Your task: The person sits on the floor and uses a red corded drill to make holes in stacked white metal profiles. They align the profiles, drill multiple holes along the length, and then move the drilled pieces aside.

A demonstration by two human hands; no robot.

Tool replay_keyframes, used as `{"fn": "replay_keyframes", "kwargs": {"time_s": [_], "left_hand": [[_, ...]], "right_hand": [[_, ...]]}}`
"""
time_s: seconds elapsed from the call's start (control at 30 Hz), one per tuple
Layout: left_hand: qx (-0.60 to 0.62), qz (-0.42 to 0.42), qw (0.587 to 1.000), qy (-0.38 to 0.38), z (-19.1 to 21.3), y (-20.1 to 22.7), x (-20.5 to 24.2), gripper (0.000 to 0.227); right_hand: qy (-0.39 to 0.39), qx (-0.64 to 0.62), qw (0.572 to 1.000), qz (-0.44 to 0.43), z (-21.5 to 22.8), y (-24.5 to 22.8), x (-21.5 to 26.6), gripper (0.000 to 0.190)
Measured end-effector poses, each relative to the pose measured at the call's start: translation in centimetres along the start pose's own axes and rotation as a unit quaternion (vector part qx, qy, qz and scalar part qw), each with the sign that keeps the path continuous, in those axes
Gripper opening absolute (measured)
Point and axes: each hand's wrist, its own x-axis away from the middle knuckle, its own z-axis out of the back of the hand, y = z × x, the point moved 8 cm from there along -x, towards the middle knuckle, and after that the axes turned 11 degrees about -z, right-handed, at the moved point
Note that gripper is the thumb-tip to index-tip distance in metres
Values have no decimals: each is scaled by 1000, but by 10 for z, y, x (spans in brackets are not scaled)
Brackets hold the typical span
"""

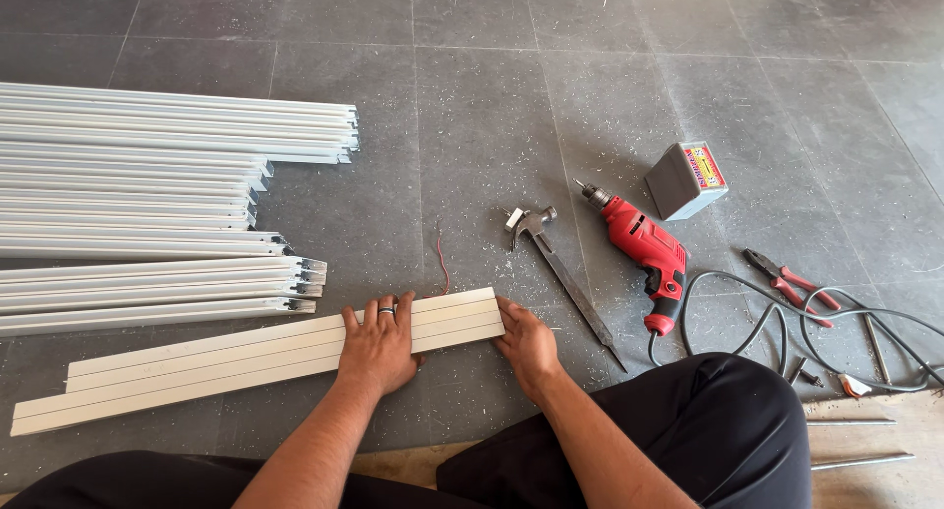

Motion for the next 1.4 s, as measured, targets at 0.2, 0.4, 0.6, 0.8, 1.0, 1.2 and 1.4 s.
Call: {"fn": "replay_keyframes", "kwargs": {"time_s": [0.2, 0.4, 0.6, 0.8, 1.0, 1.2, 1.4], "left_hand": [[-12, 6, 1000, -2, 2, 1, 0, 99], [-14, 8, 1000, -23, 4, 3, 2, 99], [-19, 10, 999, -28, 2, 2, 0, 98], [-19, 9, 999, -26, 3, 2, 1, 100], [-33, 6, 999, -10, 8, 3, 3, 99], [-12, 15, 1000, -7, 7, 3, 4, 98], [-8, 14, 1000, 6, 6, 1, 1, 97]], "right_hand": [[10, 31, 999, -4, 3, 2, -4, 63], [15, 122, 987, 108, 5, -13, -23, 68], [214, 501, 819, 178, 3, -28, -6, 77], [270, 683, 665, 134, -27, -31, 24, 82], [307, 685, 639, 166, -34, -48, 31, 80], [297, 667, 679, 84, -25, -51, 27, 77], [286, 663, 683, 109, -28, -39, 23, 80]]}}
